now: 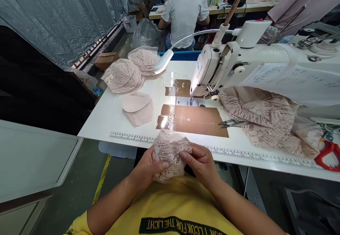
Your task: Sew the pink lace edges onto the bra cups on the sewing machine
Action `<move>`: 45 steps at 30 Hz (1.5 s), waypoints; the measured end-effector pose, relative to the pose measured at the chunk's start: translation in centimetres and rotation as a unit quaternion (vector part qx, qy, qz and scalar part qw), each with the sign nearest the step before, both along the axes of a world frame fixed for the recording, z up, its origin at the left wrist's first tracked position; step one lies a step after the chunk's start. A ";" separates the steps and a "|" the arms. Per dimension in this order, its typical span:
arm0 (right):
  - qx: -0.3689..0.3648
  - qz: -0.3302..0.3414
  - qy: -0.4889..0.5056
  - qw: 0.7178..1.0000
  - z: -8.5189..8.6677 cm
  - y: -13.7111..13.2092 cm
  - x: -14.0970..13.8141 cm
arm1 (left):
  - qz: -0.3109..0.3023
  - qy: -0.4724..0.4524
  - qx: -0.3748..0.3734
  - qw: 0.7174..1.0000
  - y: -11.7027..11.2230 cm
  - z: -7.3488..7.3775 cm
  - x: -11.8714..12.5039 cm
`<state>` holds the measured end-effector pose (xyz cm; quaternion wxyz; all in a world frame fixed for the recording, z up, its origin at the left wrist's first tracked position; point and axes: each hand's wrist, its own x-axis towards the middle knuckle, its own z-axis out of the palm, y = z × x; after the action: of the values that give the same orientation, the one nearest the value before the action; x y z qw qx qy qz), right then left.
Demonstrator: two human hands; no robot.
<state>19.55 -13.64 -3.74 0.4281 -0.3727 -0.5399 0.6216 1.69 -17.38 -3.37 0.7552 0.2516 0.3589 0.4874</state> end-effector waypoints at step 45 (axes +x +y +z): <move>0.066 0.014 -0.202 0.977 3.2 7.3 2.5 | -0.205 0.347 0.266 0.876 10.5 3.8 0.5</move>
<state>22.07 -6.33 -0.53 0.3252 -0.4539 -0.6600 0.5026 2.23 -6.91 0.39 0.5701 0.6639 0.3947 0.2801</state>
